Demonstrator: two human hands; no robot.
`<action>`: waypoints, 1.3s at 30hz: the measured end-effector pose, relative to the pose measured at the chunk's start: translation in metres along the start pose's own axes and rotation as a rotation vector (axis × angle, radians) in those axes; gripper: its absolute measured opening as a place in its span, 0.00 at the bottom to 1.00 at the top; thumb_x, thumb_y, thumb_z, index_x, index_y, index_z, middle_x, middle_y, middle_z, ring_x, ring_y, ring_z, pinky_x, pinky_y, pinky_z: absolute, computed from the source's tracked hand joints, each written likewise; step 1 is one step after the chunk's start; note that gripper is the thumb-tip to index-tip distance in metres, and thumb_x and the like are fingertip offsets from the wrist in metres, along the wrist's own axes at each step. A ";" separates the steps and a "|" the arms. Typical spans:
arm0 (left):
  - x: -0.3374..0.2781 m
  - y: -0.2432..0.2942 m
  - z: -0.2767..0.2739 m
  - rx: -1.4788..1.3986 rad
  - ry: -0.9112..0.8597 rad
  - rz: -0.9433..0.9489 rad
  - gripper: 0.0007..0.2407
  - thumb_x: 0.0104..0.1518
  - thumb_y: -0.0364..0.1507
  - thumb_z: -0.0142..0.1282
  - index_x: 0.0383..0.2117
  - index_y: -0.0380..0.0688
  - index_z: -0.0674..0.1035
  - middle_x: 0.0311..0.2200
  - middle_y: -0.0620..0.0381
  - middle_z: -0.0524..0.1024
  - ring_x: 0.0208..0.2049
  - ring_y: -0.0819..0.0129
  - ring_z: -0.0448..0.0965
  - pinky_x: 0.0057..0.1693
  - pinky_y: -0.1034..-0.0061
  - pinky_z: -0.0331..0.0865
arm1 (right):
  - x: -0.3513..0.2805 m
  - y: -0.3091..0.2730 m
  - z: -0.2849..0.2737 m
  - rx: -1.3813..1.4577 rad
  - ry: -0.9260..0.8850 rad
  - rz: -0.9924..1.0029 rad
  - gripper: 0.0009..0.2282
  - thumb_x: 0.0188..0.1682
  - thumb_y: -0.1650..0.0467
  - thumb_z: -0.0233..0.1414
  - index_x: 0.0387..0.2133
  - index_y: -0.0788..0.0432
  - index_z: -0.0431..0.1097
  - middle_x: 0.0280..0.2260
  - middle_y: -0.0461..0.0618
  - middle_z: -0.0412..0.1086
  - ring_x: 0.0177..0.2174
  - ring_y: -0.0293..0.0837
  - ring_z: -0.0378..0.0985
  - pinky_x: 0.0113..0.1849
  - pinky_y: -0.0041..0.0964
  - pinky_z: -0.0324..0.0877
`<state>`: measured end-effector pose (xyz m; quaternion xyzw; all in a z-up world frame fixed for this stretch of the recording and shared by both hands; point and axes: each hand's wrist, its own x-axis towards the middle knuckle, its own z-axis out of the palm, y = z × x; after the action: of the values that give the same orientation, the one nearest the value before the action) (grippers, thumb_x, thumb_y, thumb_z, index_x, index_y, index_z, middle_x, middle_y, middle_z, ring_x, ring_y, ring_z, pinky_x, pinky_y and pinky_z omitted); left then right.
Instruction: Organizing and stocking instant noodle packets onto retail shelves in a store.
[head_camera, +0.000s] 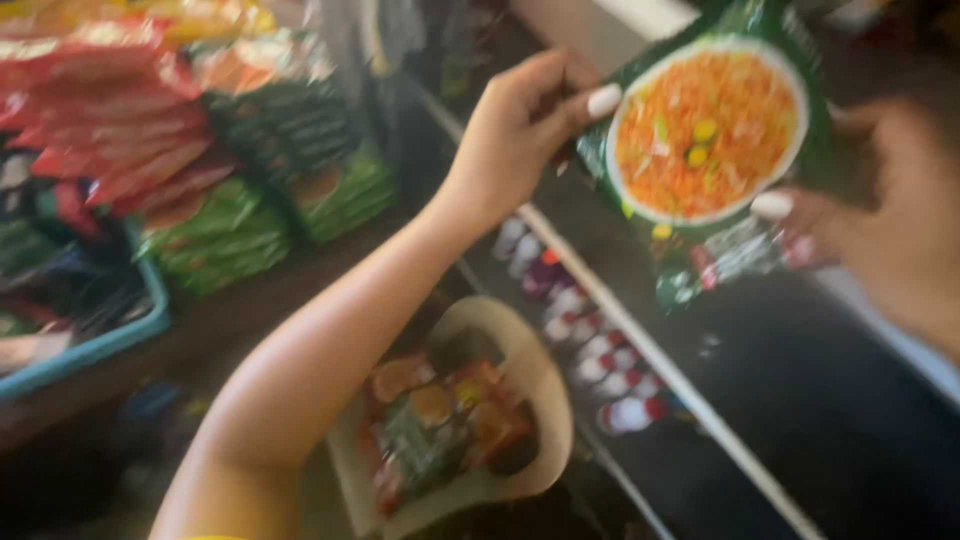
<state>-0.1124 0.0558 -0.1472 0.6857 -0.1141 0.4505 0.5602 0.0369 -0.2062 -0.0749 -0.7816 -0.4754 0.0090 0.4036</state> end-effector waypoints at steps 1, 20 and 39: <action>-0.020 -0.007 -0.006 -0.050 0.030 -0.099 0.09 0.69 0.33 0.56 0.40 0.39 0.77 0.29 0.66 0.74 0.29 0.84 0.70 0.36 0.83 0.66 | -0.006 0.010 0.018 0.028 -0.047 0.037 0.23 0.51 0.76 0.56 0.58 0.66 0.54 0.44 0.59 0.71 0.32 0.44 0.78 0.31 0.39 0.76; -0.436 -0.208 -0.042 0.346 0.500 -1.106 0.16 0.59 0.27 0.61 0.51 0.37 0.70 0.34 0.48 0.80 0.34 0.67 0.81 0.41 0.72 0.75 | -0.184 0.285 0.446 0.528 -0.729 0.649 0.25 0.54 0.64 0.55 0.64 0.61 0.65 0.33 0.54 0.70 0.31 0.42 0.71 0.35 0.36 0.69; -0.501 -0.244 -0.021 0.870 0.313 -1.288 0.34 0.51 0.32 0.65 0.63 0.31 0.59 0.52 0.28 0.67 0.54 0.32 0.68 0.56 0.48 0.65 | -0.260 0.355 0.549 -0.188 -0.531 0.122 0.21 0.46 0.64 0.60 0.52 0.59 0.70 0.51 0.59 0.70 0.54 0.58 0.67 0.56 0.54 0.61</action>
<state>-0.2459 -0.0163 -0.6837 0.7030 0.5714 0.1332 0.4019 -0.0630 -0.1387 -0.7683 -0.8130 -0.5155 0.1936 0.1894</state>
